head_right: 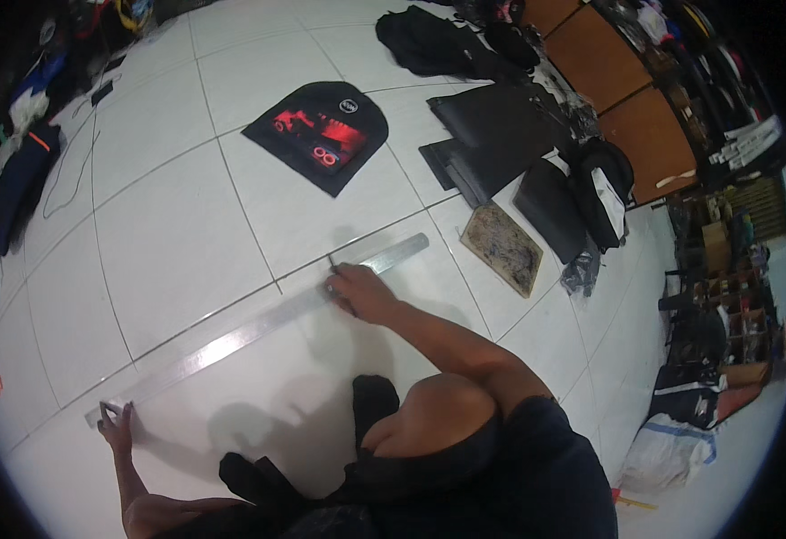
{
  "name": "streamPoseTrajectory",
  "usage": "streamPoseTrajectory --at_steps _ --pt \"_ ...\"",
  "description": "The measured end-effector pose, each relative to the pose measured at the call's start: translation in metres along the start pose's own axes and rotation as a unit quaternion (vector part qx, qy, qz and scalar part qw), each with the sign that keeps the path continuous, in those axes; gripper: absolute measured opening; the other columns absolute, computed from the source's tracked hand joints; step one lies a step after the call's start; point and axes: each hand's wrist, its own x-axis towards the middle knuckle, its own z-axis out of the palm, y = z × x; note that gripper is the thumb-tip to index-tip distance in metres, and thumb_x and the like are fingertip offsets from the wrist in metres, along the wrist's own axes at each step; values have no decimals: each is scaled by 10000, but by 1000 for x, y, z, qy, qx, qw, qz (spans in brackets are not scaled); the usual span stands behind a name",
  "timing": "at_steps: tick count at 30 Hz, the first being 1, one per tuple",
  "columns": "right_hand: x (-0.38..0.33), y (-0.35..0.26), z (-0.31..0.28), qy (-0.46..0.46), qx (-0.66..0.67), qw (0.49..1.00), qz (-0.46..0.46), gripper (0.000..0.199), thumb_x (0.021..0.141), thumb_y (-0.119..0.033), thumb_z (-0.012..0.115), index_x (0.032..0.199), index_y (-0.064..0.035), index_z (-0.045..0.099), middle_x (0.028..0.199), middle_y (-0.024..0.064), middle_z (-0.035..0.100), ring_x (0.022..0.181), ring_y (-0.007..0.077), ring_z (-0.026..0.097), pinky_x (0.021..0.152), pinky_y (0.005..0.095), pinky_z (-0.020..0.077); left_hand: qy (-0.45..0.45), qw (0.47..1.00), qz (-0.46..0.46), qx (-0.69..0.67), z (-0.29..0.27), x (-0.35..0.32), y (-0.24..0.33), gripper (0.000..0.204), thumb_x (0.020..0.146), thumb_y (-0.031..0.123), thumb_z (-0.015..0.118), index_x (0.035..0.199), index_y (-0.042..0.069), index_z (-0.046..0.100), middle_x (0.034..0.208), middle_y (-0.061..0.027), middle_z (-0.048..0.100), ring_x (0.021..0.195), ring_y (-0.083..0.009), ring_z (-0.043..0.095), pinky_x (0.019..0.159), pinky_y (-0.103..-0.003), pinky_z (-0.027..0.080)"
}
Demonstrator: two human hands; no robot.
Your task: The person uses a straightedge and a pen to mark lines on a large piece of white fabric spread on the floor.
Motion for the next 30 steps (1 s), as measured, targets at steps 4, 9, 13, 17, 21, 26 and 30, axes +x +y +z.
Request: streamPoseTrajectory --at_steps 4,9,13,17,21,26,30 --pt "20 3 13 -54 -46 995 -73 218 805 -163 712 954 -72 581 963 129 605 912 351 600 780 460 475 -11 999 27 35 -21 10 -23 952 788 516 796 1535 140 341 1495 -398 225 1411 -525 258 1125 -562 304" --pt "28 4 6 -120 -107 985 -56 223 810 -171 717 879 -69 531 917 133 599 935 347 601 767 462 473 -17 959 49 -278 -95 -16 57 621 941 317 682 1452 47 454 1461 -181 466 1341 -344 440 1092 -448 365" --pt "28 0 -3 -200 10 979 37 218 812 -152 715 905 -74 534 899 140 618 919 366 607 770 480 473 -11 949 109 -295 -219 -118 194 548 950 253 669 1402 0 492 1368 -146 551 1222 -271 541 1006 -382 420" --pt "24 -4 -2 -209 69 971 92 274 829 -203 744 949 -74 535 891 177 627 889 400 608 754 505 462 -166 919 318 -164 -288 -211 282 532 900 347 685 1294 7 573 1200 -162 639 1018 -279 651 865 -417 498" --pt "16 -25 -7 -183 87 977 73 540 698 -392 868 976 -73 534 903 162 631 901 414 603 758 500 453 -435 857 253 -111 -256 -214 335 650 785 270 821 1319 16 552 1253 -186 608 1198 -321 599 1005 -426 481" --pt "-1 -33 -16 -136 10 990 24 543 608 -337 903 934 -96 543 833 110 588 788 371 574 733 471 424 -468 796 379 51 -165 -183 319 663 898 492 657 1388 74 501 1210 -209 610 1112 -404 600 958 -477 475" --pt "-16 -33 -28 -72 8 997 31 518 587 -263 903 892 -73 529 789 107 564 755 358 556 689 456 433 -446 812 366 82 -134 -154 309 632 903 490 632 1365 76 509 1204 -215 610 1101 -405 608 962 -490 471"
